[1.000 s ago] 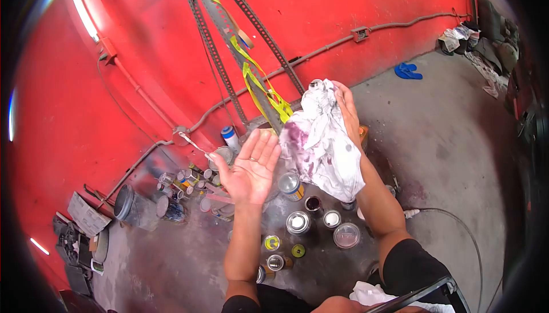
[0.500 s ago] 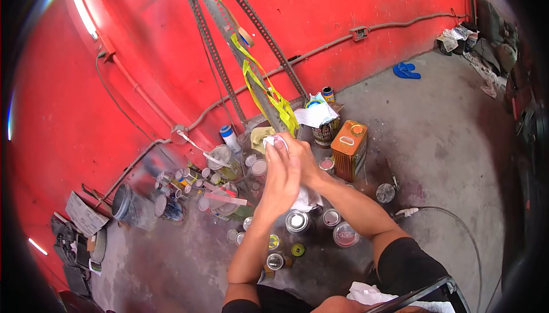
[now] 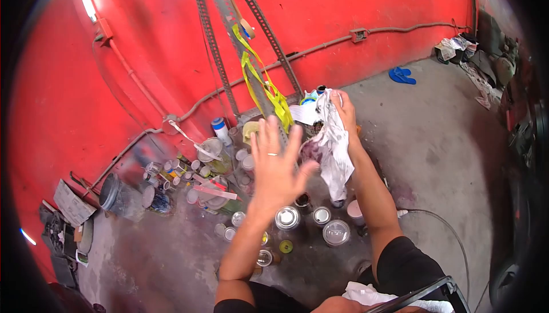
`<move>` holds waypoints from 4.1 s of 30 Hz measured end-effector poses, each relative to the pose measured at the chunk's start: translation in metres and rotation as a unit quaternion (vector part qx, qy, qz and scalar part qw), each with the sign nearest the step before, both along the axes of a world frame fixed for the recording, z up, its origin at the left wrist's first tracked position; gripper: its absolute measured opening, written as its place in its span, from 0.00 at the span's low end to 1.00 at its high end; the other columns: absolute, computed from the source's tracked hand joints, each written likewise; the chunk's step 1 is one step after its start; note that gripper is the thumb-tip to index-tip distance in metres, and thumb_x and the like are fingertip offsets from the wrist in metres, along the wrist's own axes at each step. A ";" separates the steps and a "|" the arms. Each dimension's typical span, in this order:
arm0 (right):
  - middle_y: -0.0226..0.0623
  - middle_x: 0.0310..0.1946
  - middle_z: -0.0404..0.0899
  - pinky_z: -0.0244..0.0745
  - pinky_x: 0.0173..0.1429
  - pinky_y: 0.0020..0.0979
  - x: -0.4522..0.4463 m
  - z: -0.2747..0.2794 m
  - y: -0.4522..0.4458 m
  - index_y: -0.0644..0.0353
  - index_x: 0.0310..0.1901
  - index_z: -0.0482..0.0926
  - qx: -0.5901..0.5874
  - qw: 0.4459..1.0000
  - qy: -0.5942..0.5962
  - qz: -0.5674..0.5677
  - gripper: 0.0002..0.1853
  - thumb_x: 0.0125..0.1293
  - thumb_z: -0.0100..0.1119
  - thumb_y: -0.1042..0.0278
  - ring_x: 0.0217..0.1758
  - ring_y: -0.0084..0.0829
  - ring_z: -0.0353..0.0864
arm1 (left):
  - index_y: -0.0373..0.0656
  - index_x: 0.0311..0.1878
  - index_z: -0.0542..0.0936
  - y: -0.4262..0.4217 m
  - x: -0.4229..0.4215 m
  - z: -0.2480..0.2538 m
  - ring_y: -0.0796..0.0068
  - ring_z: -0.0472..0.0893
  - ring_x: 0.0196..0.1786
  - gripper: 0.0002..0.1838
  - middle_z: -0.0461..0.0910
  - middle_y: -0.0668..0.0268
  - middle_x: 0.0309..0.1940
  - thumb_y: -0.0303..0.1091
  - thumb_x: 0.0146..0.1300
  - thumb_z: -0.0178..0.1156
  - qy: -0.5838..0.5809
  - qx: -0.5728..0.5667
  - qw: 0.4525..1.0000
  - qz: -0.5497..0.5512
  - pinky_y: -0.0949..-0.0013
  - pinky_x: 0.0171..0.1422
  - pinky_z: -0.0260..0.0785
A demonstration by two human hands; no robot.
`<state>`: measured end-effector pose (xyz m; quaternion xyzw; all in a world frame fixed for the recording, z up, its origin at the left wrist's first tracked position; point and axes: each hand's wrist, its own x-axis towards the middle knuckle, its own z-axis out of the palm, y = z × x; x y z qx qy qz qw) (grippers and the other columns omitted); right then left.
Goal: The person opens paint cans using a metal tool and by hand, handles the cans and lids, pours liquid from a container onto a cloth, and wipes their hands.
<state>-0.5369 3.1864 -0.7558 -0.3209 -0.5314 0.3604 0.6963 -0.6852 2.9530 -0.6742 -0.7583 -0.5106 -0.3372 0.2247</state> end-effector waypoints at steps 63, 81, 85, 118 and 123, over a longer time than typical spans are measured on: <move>0.54 0.58 0.79 0.78 0.55 0.40 0.313 -0.195 -0.338 0.64 0.60 0.78 -0.307 0.518 -0.765 0.229 0.23 0.70 0.61 0.58 0.53 0.43 0.82 | 0.35 0.57 0.78 -0.270 -0.151 -0.226 0.68 0.86 0.47 0.27 0.86 0.61 0.47 0.35 0.58 0.77 -0.375 -0.503 0.739 0.246 0.64 0.55 0.78; 0.53 0.52 0.83 0.79 0.56 0.45 0.135 -0.083 -0.265 0.61 0.64 0.76 -0.167 0.645 -0.637 0.388 0.24 0.70 0.64 0.61 0.50 0.50 0.84 | 0.40 0.71 0.71 -0.251 -0.229 -0.270 0.43 0.72 0.71 0.44 0.73 0.42 0.68 0.50 0.54 0.76 -0.147 -0.515 0.795 0.284 0.49 0.74 0.65; 0.53 0.52 0.83 0.79 0.56 0.45 0.134 -0.087 -0.262 0.61 0.65 0.76 -0.186 0.640 -0.637 0.387 0.25 0.69 0.64 0.61 0.49 0.49 0.85 | 0.42 0.75 0.65 -0.264 -0.190 -0.260 0.39 0.62 0.77 0.58 0.60 0.39 0.76 0.55 0.42 0.82 -0.112 -0.563 0.757 0.312 0.48 0.79 0.60; 0.46 0.43 0.83 0.82 0.50 0.45 0.006 -0.166 -0.171 0.58 0.47 0.81 0.034 0.575 -0.765 0.288 0.17 0.62 0.71 0.58 0.48 0.49 0.84 | 0.30 0.73 0.67 -0.382 -0.178 -0.221 0.72 0.82 0.51 0.36 0.85 0.59 0.47 0.57 0.81 0.43 -0.738 -0.522 0.407 0.127 0.65 0.68 0.70; 0.48 0.57 0.76 0.83 0.55 0.45 -0.002 -0.171 -0.189 0.51 0.66 0.72 0.019 0.567 -0.780 0.263 0.36 0.56 0.76 0.56 0.56 0.50 0.82 | 0.32 0.75 0.64 -0.351 -0.160 -0.241 0.68 0.81 0.57 0.34 0.82 0.55 0.54 0.46 0.77 0.58 -0.655 -0.449 0.554 0.252 0.63 0.66 0.72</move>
